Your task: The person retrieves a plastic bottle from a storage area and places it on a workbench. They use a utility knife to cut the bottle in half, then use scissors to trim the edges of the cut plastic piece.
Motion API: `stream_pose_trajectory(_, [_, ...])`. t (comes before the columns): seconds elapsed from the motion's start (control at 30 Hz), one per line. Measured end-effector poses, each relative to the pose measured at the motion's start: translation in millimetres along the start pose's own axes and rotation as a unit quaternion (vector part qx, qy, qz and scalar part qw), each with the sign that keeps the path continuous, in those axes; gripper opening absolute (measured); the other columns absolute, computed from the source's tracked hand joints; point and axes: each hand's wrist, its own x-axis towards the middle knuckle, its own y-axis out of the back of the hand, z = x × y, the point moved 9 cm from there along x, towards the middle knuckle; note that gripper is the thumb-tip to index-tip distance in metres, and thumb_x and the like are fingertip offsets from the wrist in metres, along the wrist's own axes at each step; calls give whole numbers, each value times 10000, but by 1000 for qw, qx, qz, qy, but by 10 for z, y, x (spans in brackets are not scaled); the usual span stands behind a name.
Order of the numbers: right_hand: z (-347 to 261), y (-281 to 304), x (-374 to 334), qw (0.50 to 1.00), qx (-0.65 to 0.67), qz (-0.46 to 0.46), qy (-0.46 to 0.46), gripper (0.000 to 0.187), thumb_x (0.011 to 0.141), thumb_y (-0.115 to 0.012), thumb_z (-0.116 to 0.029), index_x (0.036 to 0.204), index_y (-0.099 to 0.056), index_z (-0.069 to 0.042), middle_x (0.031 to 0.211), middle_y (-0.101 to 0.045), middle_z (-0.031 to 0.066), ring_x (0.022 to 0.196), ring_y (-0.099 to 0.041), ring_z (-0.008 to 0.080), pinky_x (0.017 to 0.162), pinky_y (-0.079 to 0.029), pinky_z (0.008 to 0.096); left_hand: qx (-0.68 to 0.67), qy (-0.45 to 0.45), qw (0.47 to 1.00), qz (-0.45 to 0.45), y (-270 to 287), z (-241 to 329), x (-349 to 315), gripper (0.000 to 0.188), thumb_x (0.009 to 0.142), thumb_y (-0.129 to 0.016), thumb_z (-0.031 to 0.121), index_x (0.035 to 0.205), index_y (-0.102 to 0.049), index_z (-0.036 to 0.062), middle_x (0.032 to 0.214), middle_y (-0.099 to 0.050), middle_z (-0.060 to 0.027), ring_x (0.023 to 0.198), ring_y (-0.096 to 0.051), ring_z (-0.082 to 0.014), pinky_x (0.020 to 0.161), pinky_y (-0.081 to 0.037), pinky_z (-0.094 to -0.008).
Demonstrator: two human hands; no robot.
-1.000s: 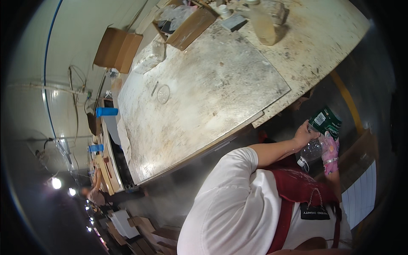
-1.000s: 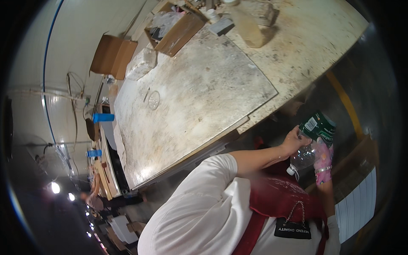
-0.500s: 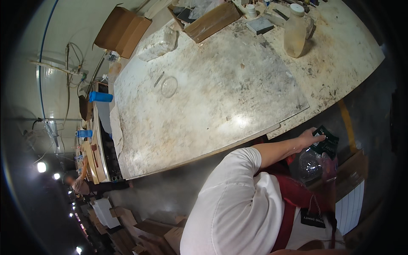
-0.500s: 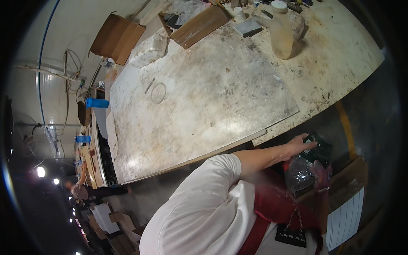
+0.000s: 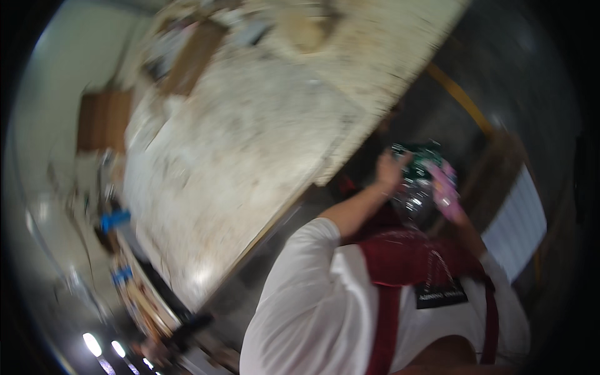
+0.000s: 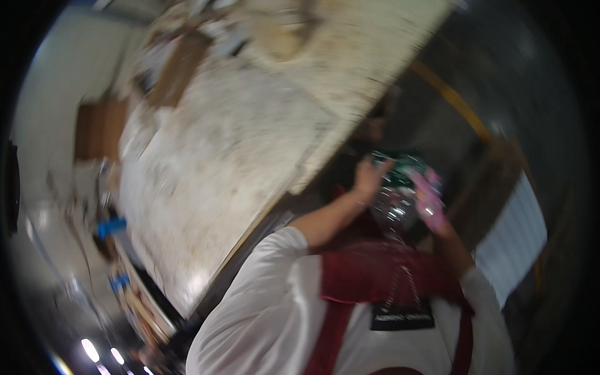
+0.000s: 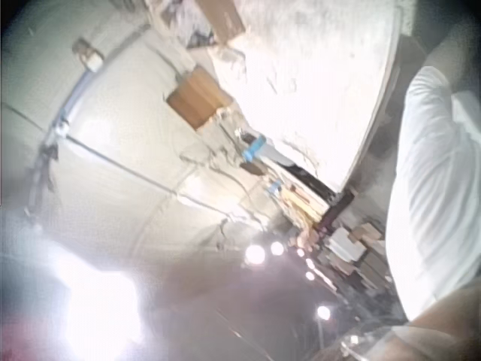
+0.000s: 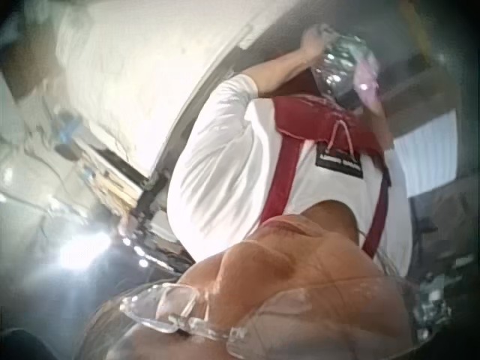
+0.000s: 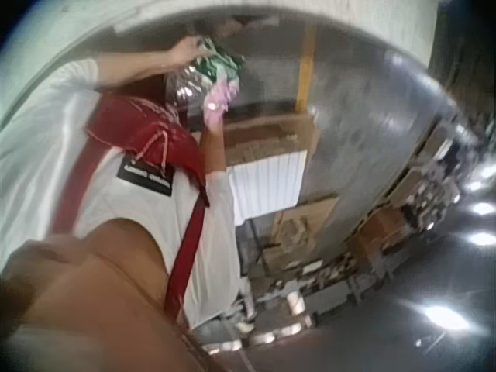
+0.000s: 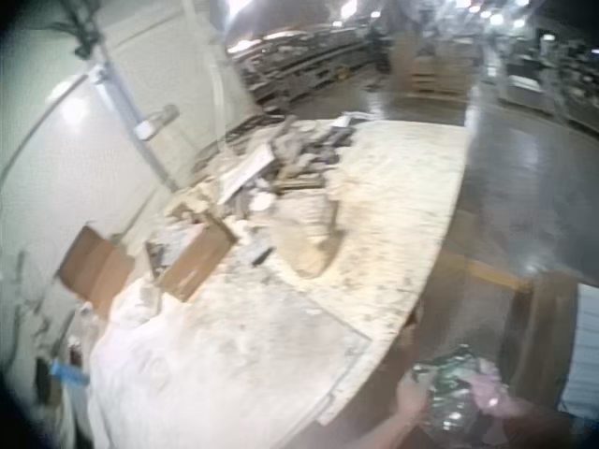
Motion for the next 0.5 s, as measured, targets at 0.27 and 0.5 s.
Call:
stream_pose_trajectory(0.27, [1190,-807,-1204,808,435,67,-393,612,872,-633,-146,1351,-259,-71,1109,-560,154,935,-635,258,796,-547,382,-15,68,997,28,-16,-352,218,252,847,-684,193,995,-599,8,860,-642,-41,745,-595,-153,683,-480,-285])
stream_pose_trajectory(0.5, [1535,-133,-680,763,440,50,-471,407,831,-674,-397,1010,-542,-56,767,-626,59,604,-654,184,459,-522,253,15,272,957,-103,-327,-995,294,700,837,-594,539,1324,-338,106,1317,-423,-100,1111,-474,-232,843,-416,-409])
